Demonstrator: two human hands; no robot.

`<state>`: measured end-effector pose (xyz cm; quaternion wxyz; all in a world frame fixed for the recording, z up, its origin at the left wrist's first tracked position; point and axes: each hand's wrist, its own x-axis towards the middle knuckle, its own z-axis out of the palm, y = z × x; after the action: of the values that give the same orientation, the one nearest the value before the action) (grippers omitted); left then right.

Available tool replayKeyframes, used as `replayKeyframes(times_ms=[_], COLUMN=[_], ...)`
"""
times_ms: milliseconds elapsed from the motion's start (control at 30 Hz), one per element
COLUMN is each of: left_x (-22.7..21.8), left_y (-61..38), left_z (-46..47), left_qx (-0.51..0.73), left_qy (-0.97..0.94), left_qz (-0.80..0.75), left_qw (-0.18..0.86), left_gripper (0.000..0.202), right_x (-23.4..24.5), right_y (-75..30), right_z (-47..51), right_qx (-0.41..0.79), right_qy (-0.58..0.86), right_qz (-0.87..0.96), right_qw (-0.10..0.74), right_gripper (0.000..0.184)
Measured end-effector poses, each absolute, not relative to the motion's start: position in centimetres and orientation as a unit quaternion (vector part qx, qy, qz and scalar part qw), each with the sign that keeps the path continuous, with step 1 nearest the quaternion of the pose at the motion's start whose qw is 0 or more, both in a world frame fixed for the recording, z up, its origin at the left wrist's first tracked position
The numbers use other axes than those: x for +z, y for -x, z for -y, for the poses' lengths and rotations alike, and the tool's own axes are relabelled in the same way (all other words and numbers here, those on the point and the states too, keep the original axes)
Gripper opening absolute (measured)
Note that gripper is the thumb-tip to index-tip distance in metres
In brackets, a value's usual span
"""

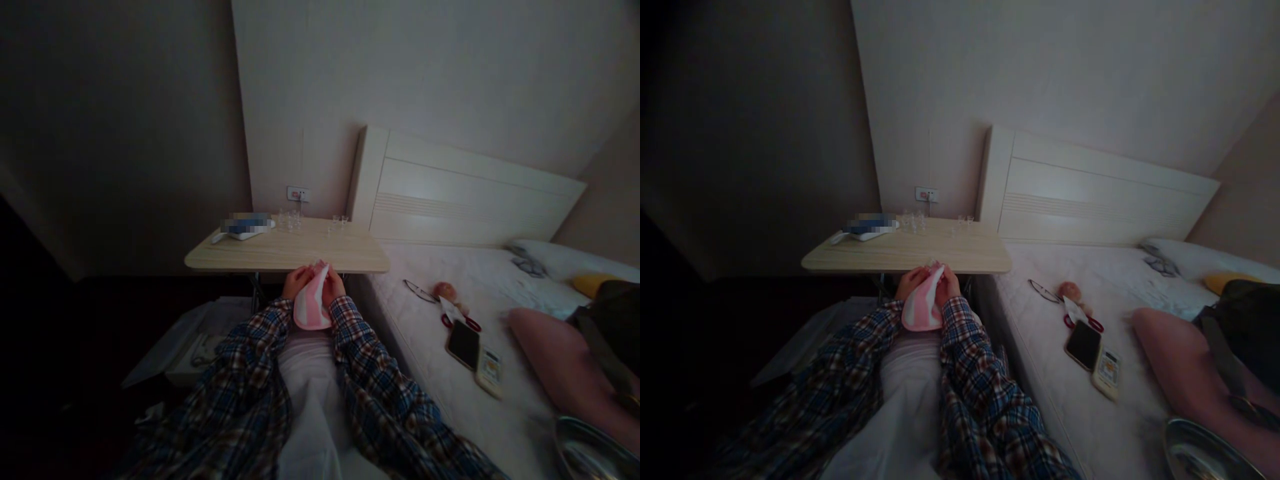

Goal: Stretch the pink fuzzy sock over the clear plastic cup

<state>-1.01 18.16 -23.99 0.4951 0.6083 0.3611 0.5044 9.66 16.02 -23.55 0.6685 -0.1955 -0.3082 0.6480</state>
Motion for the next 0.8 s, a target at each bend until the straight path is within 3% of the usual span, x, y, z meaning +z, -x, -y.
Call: replayKeyframes(times_ms=[800], left_x=[-23.0], left_y=[1.1], left_z=[-16.0], left_qx=[0.515], left_qy=[-0.578], left_qz=[-0.367], left_qw=[0.516], left_gripper=[0.033], right_x=[-24.3], right_y=[-9.3], right_z=[-15.4], right_qx=[0.675], right_qy=[0.246], right_qz=[0.290], right_qw=[0.632], right_gripper=[0.033])
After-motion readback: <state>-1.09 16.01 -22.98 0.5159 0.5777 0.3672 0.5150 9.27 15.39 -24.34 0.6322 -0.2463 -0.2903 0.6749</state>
